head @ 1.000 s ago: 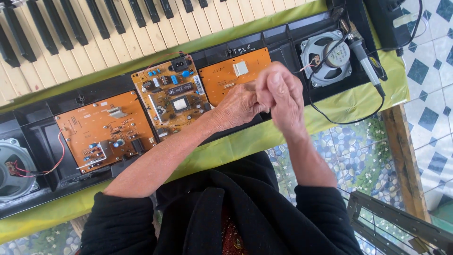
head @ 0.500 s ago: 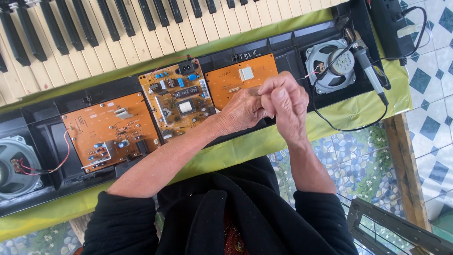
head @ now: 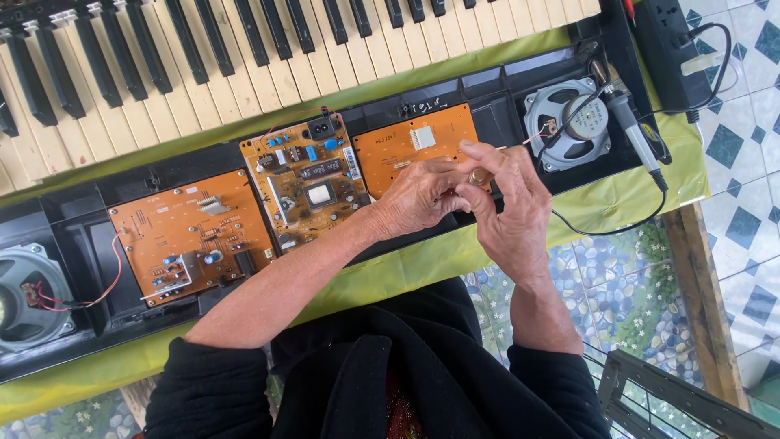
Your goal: Repairing an electronic keyboard by unscrewing circuit boards and soldering electrical components.
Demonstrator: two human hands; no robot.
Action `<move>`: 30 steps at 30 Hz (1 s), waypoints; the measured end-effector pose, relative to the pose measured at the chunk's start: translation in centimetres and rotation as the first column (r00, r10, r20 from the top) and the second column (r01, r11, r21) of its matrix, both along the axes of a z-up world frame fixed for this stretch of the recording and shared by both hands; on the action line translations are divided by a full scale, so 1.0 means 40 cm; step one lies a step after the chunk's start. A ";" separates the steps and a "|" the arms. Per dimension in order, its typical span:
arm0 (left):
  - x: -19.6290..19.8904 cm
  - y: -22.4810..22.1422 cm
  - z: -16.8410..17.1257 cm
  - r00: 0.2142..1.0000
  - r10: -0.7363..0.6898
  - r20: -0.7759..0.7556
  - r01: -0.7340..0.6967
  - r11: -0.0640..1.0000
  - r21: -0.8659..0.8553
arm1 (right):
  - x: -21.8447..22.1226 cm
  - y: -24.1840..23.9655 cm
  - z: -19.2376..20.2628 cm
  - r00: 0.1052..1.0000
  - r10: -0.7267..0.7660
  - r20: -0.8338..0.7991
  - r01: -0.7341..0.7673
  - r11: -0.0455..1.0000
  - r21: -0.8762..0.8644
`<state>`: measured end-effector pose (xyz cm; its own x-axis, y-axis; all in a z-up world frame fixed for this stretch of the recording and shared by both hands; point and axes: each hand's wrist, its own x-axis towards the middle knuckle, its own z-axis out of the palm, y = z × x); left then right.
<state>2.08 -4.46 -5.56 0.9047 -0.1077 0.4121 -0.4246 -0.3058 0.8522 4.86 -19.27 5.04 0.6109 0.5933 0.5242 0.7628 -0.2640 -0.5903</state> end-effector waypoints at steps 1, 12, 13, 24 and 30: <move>0.006 -0.005 -0.019 1.000 0.003 0.002 -0.003 1.000 0.001 | -0.001 0.001 0.000 1.000 0.003 0.002 -0.003 1.000 0.001; 0.011 0.012 -0.010 0.995 -0.088 0.043 0.091 0.994 -0.067 | -0.007 0.017 0.029 0.997 0.028 0.072 -0.024 0.998 -0.059; 0.020 0.006 -0.041 0.995 -0.087 0.042 0.090 0.994 -0.068 | -0.008 0.016 0.024 0.997 0.030 0.072 -0.025 0.998 -0.059; 0.006 0.009 -0.026 0.998 -0.032 0.059 0.037 0.995 -0.096 | -0.019 0.006 0.017 0.993 0.016 -0.114 -0.028 0.994 -0.107; 0.022 0.022 -0.027 0.990 0.130 0.053 -0.110 0.952 -0.287 | 0.055 -0.125 -0.102 0.985 -0.132 0.107 0.157 0.947 -0.280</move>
<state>2.95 -3.57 -6.65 0.8714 0.1300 0.4729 -0.4614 -0.1096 0.8804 7.06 -24.29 0.96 0.6614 0.6351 0.3990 0.7483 -0.5235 -0.4073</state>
